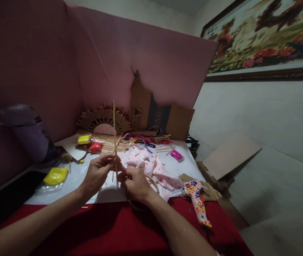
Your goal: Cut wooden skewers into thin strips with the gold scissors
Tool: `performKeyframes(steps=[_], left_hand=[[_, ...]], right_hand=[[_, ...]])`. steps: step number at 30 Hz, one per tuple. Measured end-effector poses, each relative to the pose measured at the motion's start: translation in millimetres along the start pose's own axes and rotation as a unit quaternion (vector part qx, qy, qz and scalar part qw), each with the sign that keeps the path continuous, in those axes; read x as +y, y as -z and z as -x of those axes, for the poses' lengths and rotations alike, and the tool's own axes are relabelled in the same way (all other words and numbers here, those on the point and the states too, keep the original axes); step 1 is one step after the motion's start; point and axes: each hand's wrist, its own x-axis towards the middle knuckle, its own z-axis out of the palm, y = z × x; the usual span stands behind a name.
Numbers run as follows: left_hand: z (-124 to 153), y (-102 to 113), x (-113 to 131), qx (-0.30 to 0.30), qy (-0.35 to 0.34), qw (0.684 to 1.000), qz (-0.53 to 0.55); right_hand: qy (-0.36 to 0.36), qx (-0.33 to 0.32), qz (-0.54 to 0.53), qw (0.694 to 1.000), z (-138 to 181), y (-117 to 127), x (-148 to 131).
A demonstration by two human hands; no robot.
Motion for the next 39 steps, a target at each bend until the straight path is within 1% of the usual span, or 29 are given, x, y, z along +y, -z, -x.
performKeyframes(steps=[2, 4, 6, 8, 9, 10, 11, 14, 17, 19, 21, 23, 24, 26, 28, 31, 34, 36, 37, 39], left_hand=[[2.1, -0.6, 0.2, 0.002, 0.000, 1.000, 0.004], [4.4, -0.6, 1.0, 0.003, 0.003, 1.000, 0.014], [6.1, 0.2, 1.6, 0.004, 0.007, 1.000, 0.028], [6.4, 1.8, 2.3, 0.009, 0.012, 0.999, 0.043], [6.0, 3.0, 2.9, 0.012, 0.015, 0.999, 0.051], [5.3, 4.5, 3.9, 0.016, 0.018, 0.998, 0.059], [4.3, 6.2, 5.2, 0.022, 0.022, 0.997, 0.066], [0.9, 13.4, 10.0, 0.036, 0.039, 0.995, 0.087], [-1.9, 22.7, 13.1, 0.047, 0.077, 0.990, 0.110], [-3.1, 28.5, 13.4, 0.050, 0.106, 0.984, 0.130], [-3.9, 33.1, 13.1, 0.053, 0.136, 0.978, 0.148], [-4.2, 36.0, 12.8, 0.054, 0.163, 0.973, 0.157], [-4.2, 36.9, 12.7, 0.054, 0.174, 0.971, 0.158], [-3.6, 37.9, 12.6, 0.049, 0.187, 0.968, 0.160], [-2.5, 38.0, 12.5, 0.042, 0.194, 0.967, 0.159], [-0.6, 36.8, 12.7, 0.034, 0.209, 0.967, 0.141], [0.7, 35.1, 13.1, 0.033, 0.232, 0.965, 0.115], [1.2, 34.2, 12.7, 0.034, 0.239, 0.964, 0.108], [1.4, 33.8, 12.2, 0.037, 0.239, 0.964, 0.109], [1.7, 33.0, 10.7, 0.050, 0.226, 0.966, 0.112]], right_hand=[[-0.004, 0.025, 0.064, 0.998, 4.7, 12.3, -7.1], [-0.011, 0.037, 0.181, 0.983, 14.0, 22.2, -15.0], [-0.035, 0.006, 0.307, 0.951, 26.1, 26.9, -21.5], [-0.069, -0.035, 0.397, 0.915, 37.0, 26.6, -25.2], [-0.082, -0.051, 0.421, 0.902, 40.9, 25.7, -25.9], [-0.090, -0.064, 0.431, 0.895, 43.3, 25.0, -26.0], [-0.094, -0.074, 0.428, 0.896, 44.2, 24.9, -25.7], [-0.113, -0.094, 0.368, 0.918, 39.1, 30.0, -23.3], [-0.146, -0.092, 0.294, 0.940, 28.0, 39.8, -22.6], [-0.153, -0.087, 0.215, 0.961, 20.6, 45.2, -24.4], [-0.174, -0.091, 0.095, 0.976, 15.2, 48.8, -27.3], [-0.208, -0.097, -0.015, 0.973, 13.1, 51.2, -29.4], [-0.224, -0.099, -0.050, 0.968, 13.5, 52.0, -29.6], [-0.242, -0.097, -0.095, 0.961, 17.3, 53.1, -28.1], [-0.250, -0.080, -0.152, 0.953, 24.4, 53.1, -25.3], [-0.263, -0.064, -0.241, 0.932, 36.7, 52.0, -24.2], [-0.275, -0.066, -0.295, 0.913, 44.9, 49.9, -30.7], [-0.273, -0.042, -0.321, 0.906, 46.5, 46.3, -37.6], [-0.270, -0.025, -0.326, 0.906, 46.2, 43.5, -41.0], [-0.246, 0.017, -0.314, 0.917, 44.2, 35.9, -45.8]])
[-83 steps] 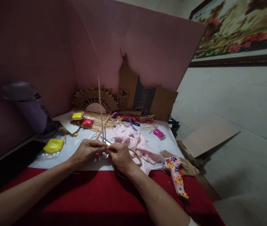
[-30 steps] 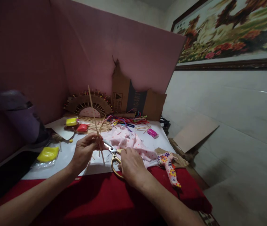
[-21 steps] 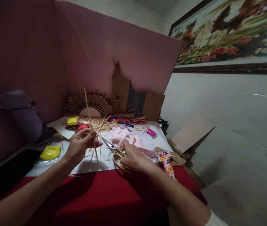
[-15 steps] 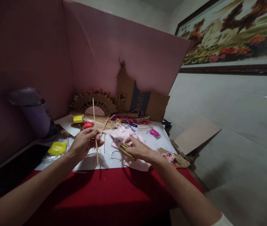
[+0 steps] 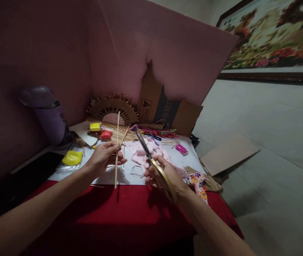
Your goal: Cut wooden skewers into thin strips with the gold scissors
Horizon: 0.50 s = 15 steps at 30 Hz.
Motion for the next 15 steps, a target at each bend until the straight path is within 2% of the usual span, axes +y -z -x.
performKeyframes(steps=[4, 6, 9, 15], left_hand=[[0.2, -3.5, -3.7, 0.013, -0.115, 0.993, 0.014], [1.6, -6.6, -5.6, 0.000, -0.173, 0.985, 0.010], [4.4, -10.0, -9.6, -0.032, -0.216, 0.976, -0.015], [8.3, -8.2, -20.9, -0.063, -0.244, 0.965, -0.078]], right_hand=[[0.123, 0.057, 0.057, 0.989, -8.1, -14.6, 7.6], [0.155, 0.071, 0.075, 0.983, -12.7, -18.7, 12.1], [0.166, 0.073, 0.078, 0.980, -16.4, -21.9, 16.6], [0.171, 0.092, 0.085, 0.977, -14.3, -21.4, 18.7]])
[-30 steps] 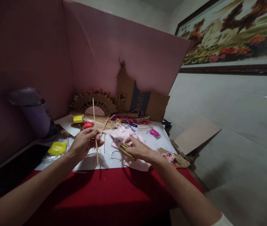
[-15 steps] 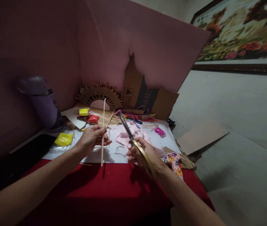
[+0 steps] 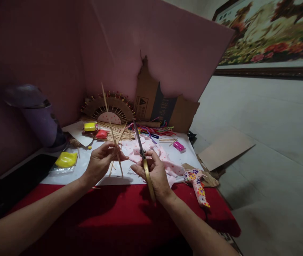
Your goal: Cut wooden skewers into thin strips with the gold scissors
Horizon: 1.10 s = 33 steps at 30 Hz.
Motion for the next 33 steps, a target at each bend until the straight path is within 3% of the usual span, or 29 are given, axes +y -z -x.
performKeyframes(steps=[6, 13, 19, 25, 33], left_hand=[[0.2, -7.8, -2.5, -0.039, -0.025, 0.997, -0.058], [-9.4, -4.1, 1.1, -0.034, 0.025, 0.999, -0.003], [-5.8, -8.7, 6.9, -0.057, 0.051, 0.995, 0.056], [0.4, -9.3, 12.3, -0.115, 0.166, 0.971, 0.127], [4.4, -11.8, 19.0, -0.125, 0.272, 0.946, 0.127]], right_hand=[[-0.013, 0.042, -0.028, 0.999, -1.6, 2.0, 3.0], [-0.003, 0.058, -0.044, 0.997, -5.5, 0.7, 11.5], [-0.014, -0.030, -0.016, 0.999, 9.6, 12.0, -8.0], [0.022, -0.141, 0.097, 0.985, 28.3, 40.4, -17.8], [0.012, -0.142, 0.153, 0.978, 26.7, 44.9, -15.8]])
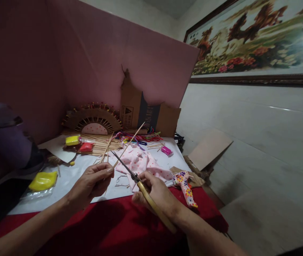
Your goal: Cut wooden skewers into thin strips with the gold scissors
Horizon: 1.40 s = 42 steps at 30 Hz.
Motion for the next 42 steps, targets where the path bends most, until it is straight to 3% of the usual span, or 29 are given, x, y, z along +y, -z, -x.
performKeyframes(steps=[9, 14, 35, 42], left_hand=[[2.3, 0.2, 2.8, -0.028, 0.038, 0.999, -0.026], [4.0, -0.2, 5.2, -0.016, 0.031, 0.999, -0.037], [3.0, 9.3, 8.5, -0.025, 0.045, 0.991, -0.126], [4.3, 11.0, 11.3, -0.007, 0.047, 0.988, -0.147]], right_hand=[[-0.015, -0.015, 0.046, 0.999, -8.6, -3.2, -2.1], [-0.029, -0.012, 0.055, 0.998, -9.5, -6.3, -5.6], [0.028, -0.021, 0.126, 0.991, -8.0, -12.8, -0.2], [0.018, -0.025, 0.113, 0.993, -10.8, -14.9, 2.5]])
